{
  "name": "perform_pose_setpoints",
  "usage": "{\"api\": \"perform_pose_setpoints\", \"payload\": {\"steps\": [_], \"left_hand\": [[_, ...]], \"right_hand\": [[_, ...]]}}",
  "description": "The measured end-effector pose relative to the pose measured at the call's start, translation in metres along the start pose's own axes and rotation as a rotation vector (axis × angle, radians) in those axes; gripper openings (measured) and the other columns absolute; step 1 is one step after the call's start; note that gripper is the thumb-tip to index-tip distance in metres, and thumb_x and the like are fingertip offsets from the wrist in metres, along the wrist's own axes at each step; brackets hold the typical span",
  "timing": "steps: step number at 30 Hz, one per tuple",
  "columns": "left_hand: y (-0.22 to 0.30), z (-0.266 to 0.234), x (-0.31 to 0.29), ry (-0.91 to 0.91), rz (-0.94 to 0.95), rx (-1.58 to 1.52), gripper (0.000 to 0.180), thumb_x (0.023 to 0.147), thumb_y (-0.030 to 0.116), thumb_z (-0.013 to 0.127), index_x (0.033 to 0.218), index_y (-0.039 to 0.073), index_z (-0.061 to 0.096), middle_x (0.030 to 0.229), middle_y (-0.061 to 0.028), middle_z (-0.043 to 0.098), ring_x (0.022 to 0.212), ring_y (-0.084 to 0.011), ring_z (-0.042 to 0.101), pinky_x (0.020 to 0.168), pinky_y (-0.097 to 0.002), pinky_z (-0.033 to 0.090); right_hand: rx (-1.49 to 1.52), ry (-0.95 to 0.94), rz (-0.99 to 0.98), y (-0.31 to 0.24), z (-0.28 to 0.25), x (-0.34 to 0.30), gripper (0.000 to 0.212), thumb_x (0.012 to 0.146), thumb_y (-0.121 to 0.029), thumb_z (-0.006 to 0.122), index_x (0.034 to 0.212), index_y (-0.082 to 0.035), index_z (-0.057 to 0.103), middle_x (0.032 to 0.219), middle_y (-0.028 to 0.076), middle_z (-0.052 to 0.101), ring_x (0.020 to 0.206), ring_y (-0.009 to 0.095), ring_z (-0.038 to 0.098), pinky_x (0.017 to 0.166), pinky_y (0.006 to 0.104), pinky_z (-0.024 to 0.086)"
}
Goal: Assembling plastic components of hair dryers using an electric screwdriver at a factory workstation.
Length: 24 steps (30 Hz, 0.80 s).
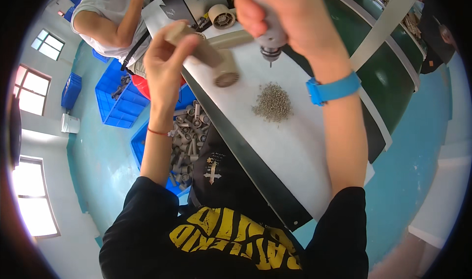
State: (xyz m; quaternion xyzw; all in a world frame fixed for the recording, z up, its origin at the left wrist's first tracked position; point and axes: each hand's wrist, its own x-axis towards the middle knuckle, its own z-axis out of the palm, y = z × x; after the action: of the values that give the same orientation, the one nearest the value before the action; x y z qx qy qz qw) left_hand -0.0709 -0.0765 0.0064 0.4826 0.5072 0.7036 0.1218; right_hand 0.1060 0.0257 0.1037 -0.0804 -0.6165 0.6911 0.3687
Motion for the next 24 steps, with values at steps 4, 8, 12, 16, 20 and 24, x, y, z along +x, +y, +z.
{"api": "perform_pose_setpoints", "payload": {"steps": [4, 8, 12, 16, 20, 24], "left_hand": [[0.013, -0.014, -0.018, 0.160, 0.045, -0.154, 0.039, 0.098, 0.024, 0.059, 0.127, 0.001, 0.049, 0.092, -0.0071, 0.066, 0.087, -0.0130, 0.063, 0.076, -0.0253, 0.049], [0.034, -0.016, -0.045, 0.151, 0.196, -0.212, 0.039, 0.096, 0.028, 0.061, 0.121, 0.001, 0.047, 0.083, -0.0082, 0.061, 0.073, -0.0146, 0.062, 0.067, -0.0266, 0.049], [0.039, -0.016, -0.075, -0.132, 0.108, -0.084, 0.048, 0.083, 0.027, 0.076, 0.116, 0.000, 0.053, 0.087, -0.0075, 0.062, 0.070, -0.0120, 0.058, 0.065, -0.0235, 0.046], [0.033, -0.006, -0.084, -0.246, -0.003, -0.126, 0.040, 0.078, 0.016, 0.080, 0.108, 0.000, 0.059, 0.091, -0.0064, 0.065, 0.075, -0.0129, 0.061, 0.070, -0.0243, 0.048], [0.034, -0.002, -0.087, -0.313, -0.026, -0.066, 0.035, 0.078, 0.014, 0.079, 0.105, 0.002, 0.060, 0.093, -0.0075, 0.067, 0.074, -0.0145, 0.063, 0.070, -0.0259, 0.049], [0.038, 0.000, -0.086, -0.386, -0.069, 0.016, 0.030, 0.079, 0.012, 0.078, 0.101, 0.003, 0.060, 0.084, -0.0070, 0.066, 0.069, -0.0141, 0.063, 0.065, -0.0255, 0.049]], "right_hand": [[0.001, -0.034, 0.059, 0.049, -0.009, 0.018, 0.018, 0.087, -0.018, 0.069, 0.088, -0.002, 0.060, 0.053, 0.002, 0.050, 0.042, 0.011, 0.049, 0.040, 0.0261, 0.039], [-0.264, -0.040, 0.073, 0.090, -0.028, 0.025, 0.033, 0.084, -0.033, 0.068, 0.084, -0.001, 0.060, 0.052, -0.002, 0.044, 0.044, 0.008, 0.043, 0.044, 0.0249, 0.035], [-0.170, -0.043, 0.151, 0.094, -0.035, 0.025, 0.030, 0.085, -0.030, 0.067, 0.084, -0.002, 0.059, 0.053, -0.002, 0.044, 0.045, 0.007, 0.043, 0.044, 0.0236, 0.035], [-0.128, -0.074, 0.192, 0.097, -0.039, 0.024, 0.030, 0.085, -0.031, 0.068, 0.084, -0.002, 0.058, 0.052, -0.002, 0.044, 0.044, 0.007, 0.042, 0.044, 0.0233, 0.034], [-0.209, -0.049, 0.234, 0.098, -0.040, 0.026, 0.029, 0.086, -0.030, 0.068, 0.083, -0.003, 0.058, 0.052, -0.002, 0.044, 0.043, 0.007, 0.041, 0.043, 0.0234, 0.034], [-0.174, -0.018, 0.193, 0.090, -0.044, 0.026, 0.028, 0.086, -0.029, 0.067, 0.081, -0.003, 0.058, 0.052, -0.002, 0.044, 0.042, 0.007, 0.041, 0.042, 0.0240, 0.033]]}}
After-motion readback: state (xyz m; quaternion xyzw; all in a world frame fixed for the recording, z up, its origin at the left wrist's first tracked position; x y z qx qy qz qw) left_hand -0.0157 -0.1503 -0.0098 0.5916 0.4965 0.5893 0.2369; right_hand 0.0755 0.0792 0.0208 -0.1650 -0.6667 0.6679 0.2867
